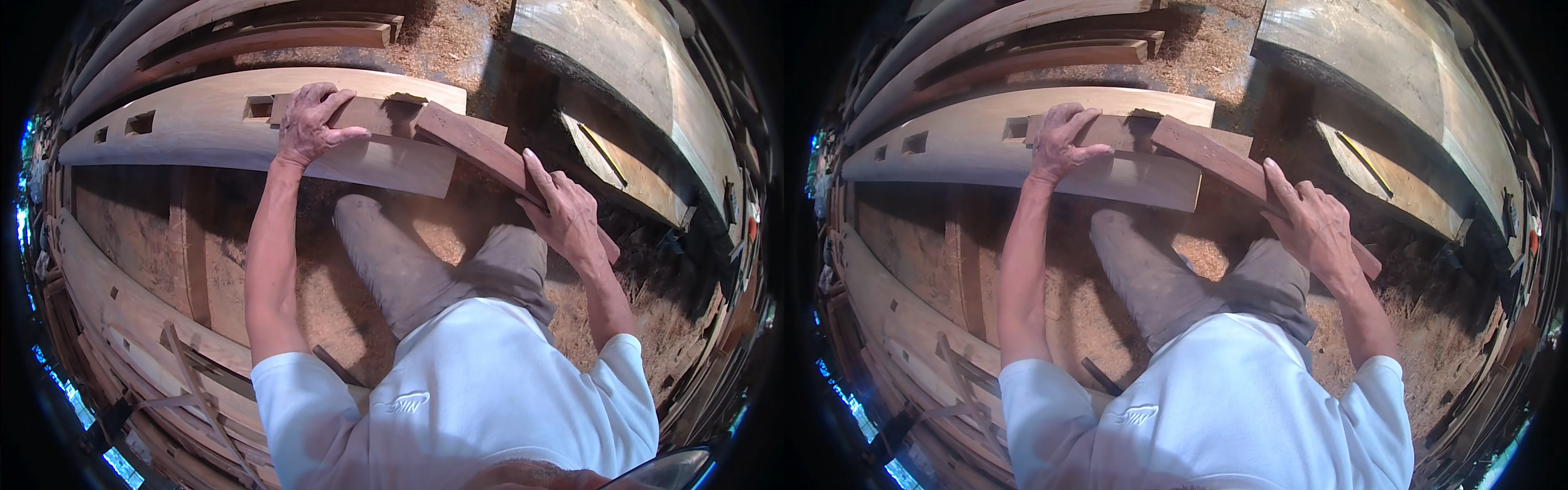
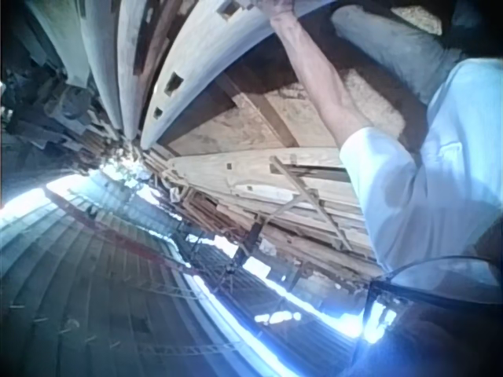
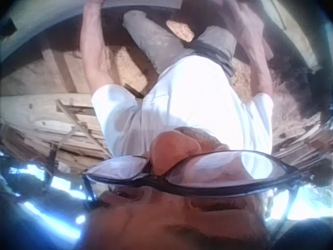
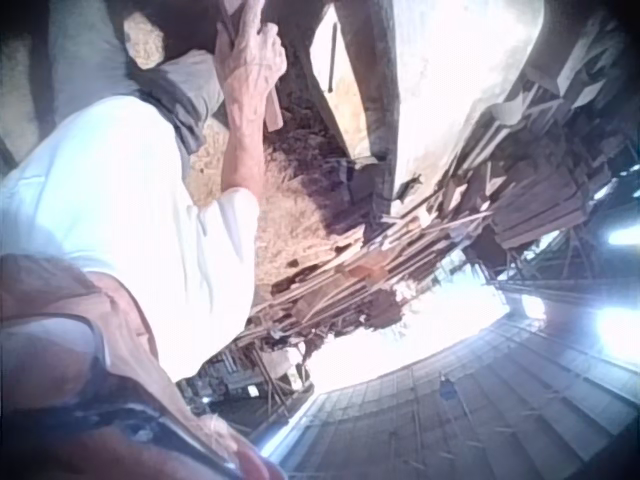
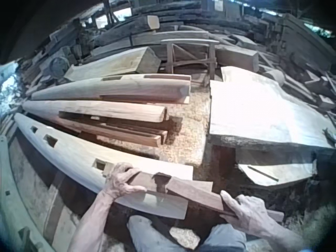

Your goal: The person picks up a long wooden beam and places it on a workbench. They then use a pencil to mark the wood and fit smaller wooden pieces into rectangular cutouts on the beam, adjusting them by hand.

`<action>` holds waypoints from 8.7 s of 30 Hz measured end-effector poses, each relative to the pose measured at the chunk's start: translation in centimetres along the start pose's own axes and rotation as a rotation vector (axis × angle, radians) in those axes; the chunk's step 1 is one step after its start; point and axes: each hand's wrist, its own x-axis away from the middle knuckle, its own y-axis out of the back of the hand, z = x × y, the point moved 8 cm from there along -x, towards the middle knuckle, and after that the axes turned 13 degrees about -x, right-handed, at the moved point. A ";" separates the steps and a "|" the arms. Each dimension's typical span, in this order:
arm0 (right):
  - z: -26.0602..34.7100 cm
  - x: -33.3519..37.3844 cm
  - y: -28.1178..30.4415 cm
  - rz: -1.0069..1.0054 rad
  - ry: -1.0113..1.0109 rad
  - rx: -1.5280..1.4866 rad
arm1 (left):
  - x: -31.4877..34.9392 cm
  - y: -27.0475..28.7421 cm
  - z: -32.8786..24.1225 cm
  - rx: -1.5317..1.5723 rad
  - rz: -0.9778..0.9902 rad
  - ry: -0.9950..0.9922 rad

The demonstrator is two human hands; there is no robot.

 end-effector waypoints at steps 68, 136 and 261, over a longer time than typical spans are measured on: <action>3.9 -1.0 -2.9 -0.077 0.016 -0.086 | -0.5 0.1 0.5 0.040 0.021 0.067; 3.6 0.9 -4.1 -0.151 0.033 -0.388 | 7.6 -0.7 -0.8 -0.114 -0.268 0.147; -4.0 -8.9 -13.5 -0.275 -0.370 -1.957 | -1.0 8.5 -10.5 0.298 0.149 0.244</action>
